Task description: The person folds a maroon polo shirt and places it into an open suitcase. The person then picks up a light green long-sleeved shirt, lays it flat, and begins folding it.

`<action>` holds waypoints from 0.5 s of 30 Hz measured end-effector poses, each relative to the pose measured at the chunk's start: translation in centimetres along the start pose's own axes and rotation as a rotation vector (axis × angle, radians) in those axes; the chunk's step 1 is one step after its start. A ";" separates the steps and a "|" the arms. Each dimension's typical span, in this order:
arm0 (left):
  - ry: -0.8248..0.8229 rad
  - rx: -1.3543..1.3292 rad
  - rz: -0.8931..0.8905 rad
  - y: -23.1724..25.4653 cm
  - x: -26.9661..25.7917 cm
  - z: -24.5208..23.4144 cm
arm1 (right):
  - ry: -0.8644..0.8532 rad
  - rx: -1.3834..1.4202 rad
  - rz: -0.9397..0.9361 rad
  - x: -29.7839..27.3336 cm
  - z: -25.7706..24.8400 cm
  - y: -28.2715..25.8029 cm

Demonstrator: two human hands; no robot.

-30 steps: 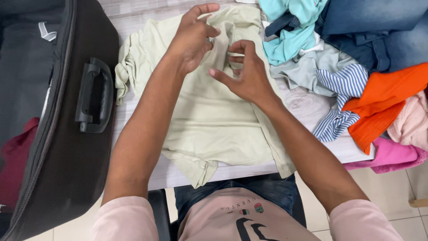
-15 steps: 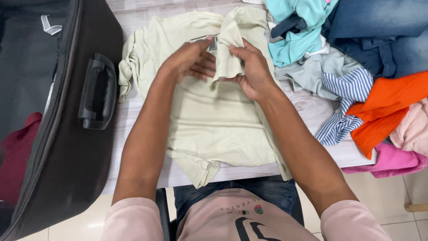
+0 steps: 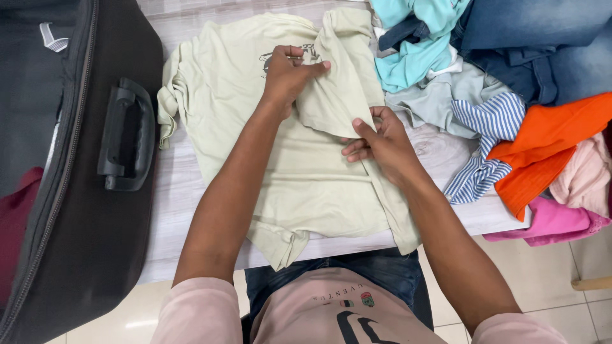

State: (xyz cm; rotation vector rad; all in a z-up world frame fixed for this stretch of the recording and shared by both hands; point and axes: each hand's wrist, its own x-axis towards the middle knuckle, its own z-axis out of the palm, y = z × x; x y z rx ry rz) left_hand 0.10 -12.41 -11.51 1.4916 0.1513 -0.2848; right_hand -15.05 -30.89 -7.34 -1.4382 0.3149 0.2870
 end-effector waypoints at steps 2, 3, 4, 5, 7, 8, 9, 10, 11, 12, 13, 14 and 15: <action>0.016 0.061 0.026 -0.6 -0.3 0.1 | -0.006 -0.105 0.005 -0.7 -0.3 0.2; 0.013 0.029 0.007 -0.7 -0.4 0.1 | -0.025 -0.159 0.009 -1.2 -0.5 0.2; 0.011 -0.003 -0.011 -0.8 -0.4 -0.1 | -0.044 -0.212 0.012 -1.5 -0.5 0.2; 0.009 -0.034 -0.029 -0.9 -0.5 -0.2 | -0.023 -0.264 -0.012 -1.7 -0.5 0.2; 0.055 -0.006 0.012 -0.8 -0.5 -0.2 | 0.024 -0.371 -0.064 -1.8 -0.6 0.1; 0.079 0.009 0.031 -0.8 -0.6 -0.2 | 0.043 -0.331 -0.096 -1.7 -0.7 0.2; 0.089 -0.005 0.046 -0.8 -0.8 -0.2 | 0.061 -0.292 -0.127 -1.6 -0.8 0.2; 0.099 -0.019 0.063 -0.8 -1.1 -0.2 | 0.078 -0.252 -0.160 -1.3 -1.0 0.2; 0.108 -0.033 0.080 -0.7 -1.3 -0.2 | 0.097 -0.226 -0.215 -1.1 -1.3 0.2; 0.108 -0.052 0.123 -0.6 -1.7 -0.2 | 0.114 -0.198 -0.270 -0.9 -1.6 0.2; 0.107 -0.071 0.165 -0.5 -2.2 -0.1 | 0.131 -0.170 -0.326 -0.7 -1.8 0.1; 0.105 -0.091 0.207 -0.4 -2.6 0.1 | 0.148 -0.182 -0.339 -0.6 -2.1 -0.1; 0.083 0.054 0.193 -0.2 -3.2 -0.1 | 0.165 -0.194 -0.353 -0.5 -2.3 -0.3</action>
